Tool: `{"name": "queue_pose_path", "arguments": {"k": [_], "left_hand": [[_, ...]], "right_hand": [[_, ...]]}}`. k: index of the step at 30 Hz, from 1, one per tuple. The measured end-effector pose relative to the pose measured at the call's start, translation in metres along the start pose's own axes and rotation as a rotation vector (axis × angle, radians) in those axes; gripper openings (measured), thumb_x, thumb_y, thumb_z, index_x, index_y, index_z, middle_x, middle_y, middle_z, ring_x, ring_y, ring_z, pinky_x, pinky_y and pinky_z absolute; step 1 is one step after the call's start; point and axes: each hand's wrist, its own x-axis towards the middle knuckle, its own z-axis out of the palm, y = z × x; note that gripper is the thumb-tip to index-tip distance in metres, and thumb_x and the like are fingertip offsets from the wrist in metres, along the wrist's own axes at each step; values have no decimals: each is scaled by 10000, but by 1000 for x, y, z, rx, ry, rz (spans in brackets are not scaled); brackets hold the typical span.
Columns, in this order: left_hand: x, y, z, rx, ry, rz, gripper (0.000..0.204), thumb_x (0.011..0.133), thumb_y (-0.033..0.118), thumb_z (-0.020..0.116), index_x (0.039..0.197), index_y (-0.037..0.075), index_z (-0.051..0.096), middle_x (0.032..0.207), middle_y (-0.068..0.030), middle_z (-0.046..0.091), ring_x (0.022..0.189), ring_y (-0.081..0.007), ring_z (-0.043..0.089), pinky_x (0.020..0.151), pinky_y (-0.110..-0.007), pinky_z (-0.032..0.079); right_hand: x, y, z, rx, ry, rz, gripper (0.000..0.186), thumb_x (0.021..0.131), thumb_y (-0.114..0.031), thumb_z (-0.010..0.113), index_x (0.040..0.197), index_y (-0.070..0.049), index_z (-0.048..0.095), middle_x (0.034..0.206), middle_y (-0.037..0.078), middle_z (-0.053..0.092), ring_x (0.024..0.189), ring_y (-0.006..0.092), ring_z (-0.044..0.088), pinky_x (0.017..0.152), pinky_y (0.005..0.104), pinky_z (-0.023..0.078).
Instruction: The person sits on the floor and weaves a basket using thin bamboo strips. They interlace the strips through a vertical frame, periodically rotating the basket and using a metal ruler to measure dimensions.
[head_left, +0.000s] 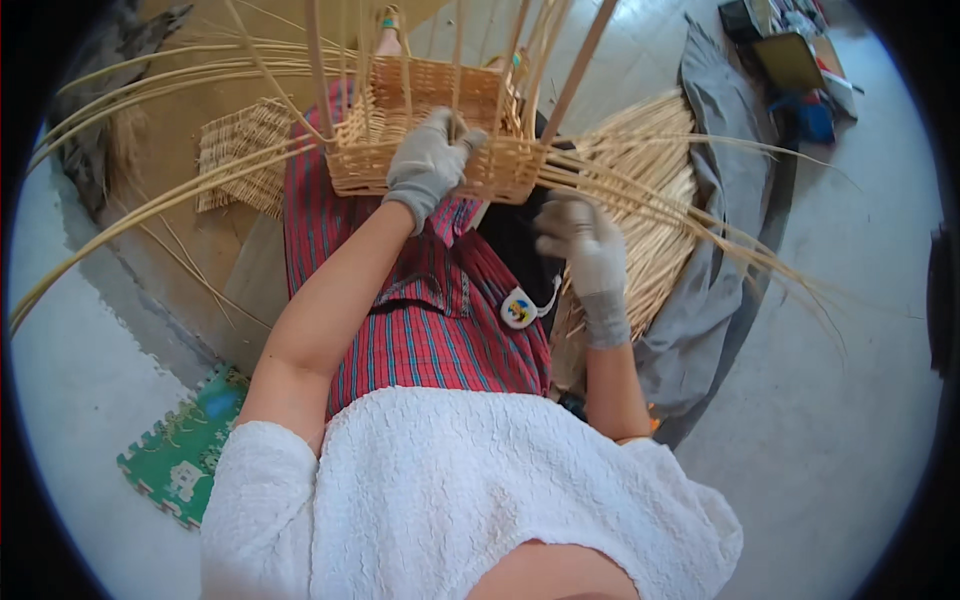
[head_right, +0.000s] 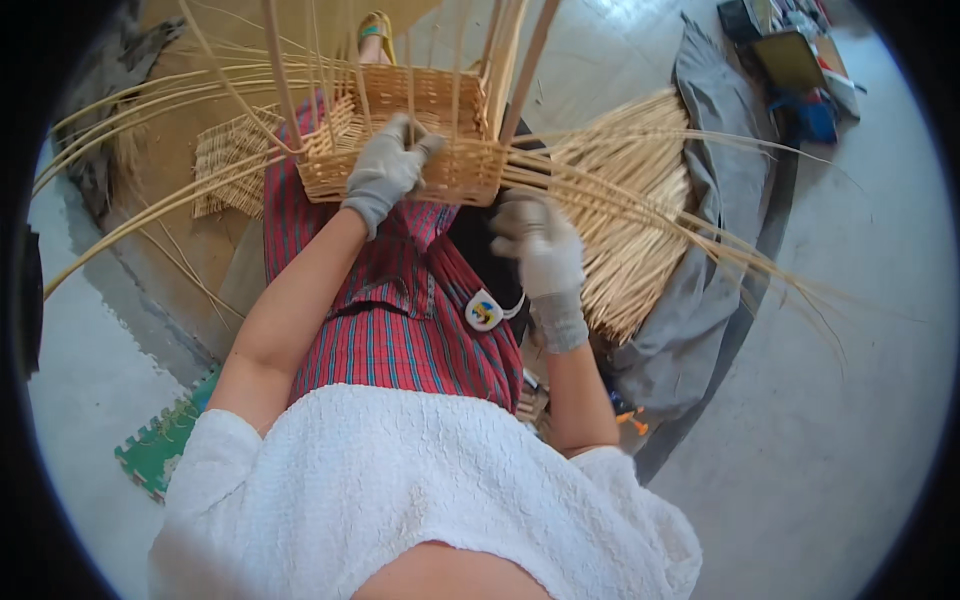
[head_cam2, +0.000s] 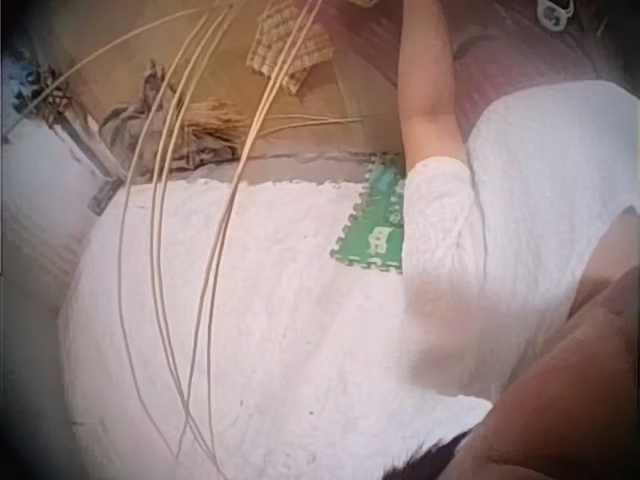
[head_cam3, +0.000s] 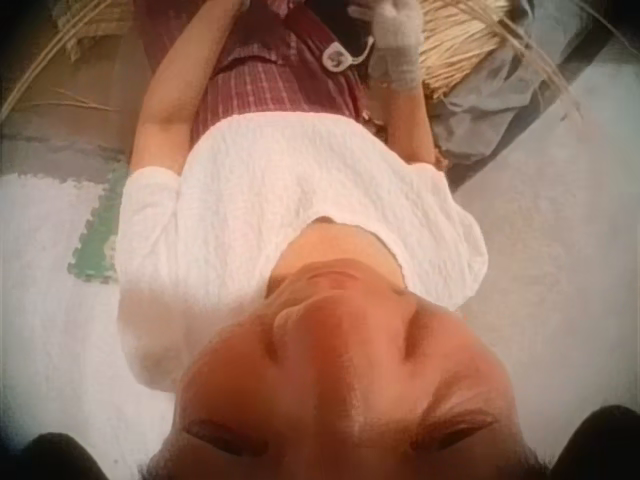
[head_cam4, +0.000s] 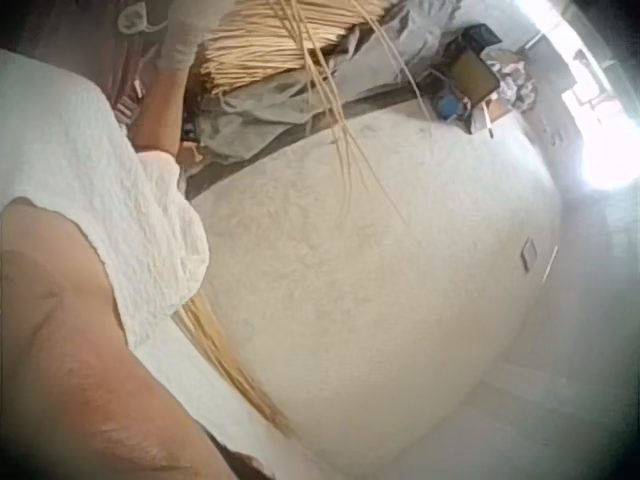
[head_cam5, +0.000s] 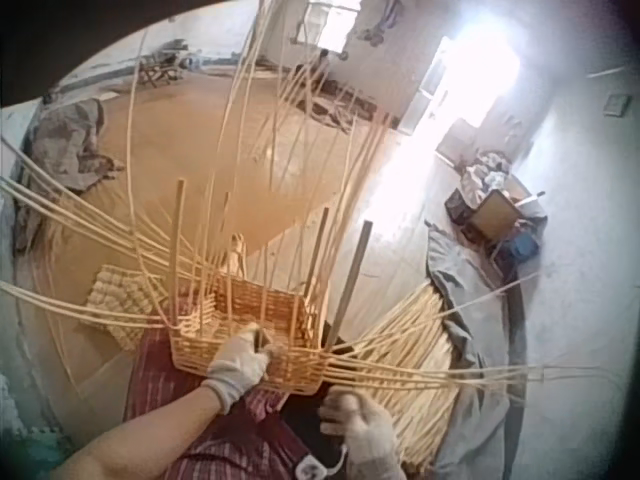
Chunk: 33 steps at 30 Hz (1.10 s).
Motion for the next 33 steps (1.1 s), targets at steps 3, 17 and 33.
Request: {"name": "queue_pose_path", "arguments": {"k": [3, 17, 33], "left_hand": [[-22, 25, -2, 551, 275, 625, 648, 855, 301, 785, 1417, 134, 510, 1190, -117, 653, 1112, -251, 640, 1075, -494, 423], [-18, -7, 32, 837, 290, 885, 689, 899, 192, 630, 1554, 216, 416, 1363, -80, 581, 1313, -271, 535, 1198, -608, 246], [-61, -88, -137, -418, 444, 445, 96, 961, 93, 697, 909, 13, 688, 826, -34, 629, 768, -115, 628, 698, -273, 506]], "right_hand": [[5, -27, -4, -655, 90, -502, 193, 1012, -149, 594, 1133, -45, 703, 937, 96, 755, 870, 218, 743, 718, 331, 574], [120, 54, -50, -1205, 576, -611, 183, 972, -329, 590, 1039, -233, 732, 763, 133, 727, 735, 360, 718, 683, 471, 548], [-16, -32, 220, -239, -511, -1303, 425, 835, -225, 767, 1243, -135, 684, 1158, 129, 683, 1109, 322, 640, 1015, 434, 503]]}}
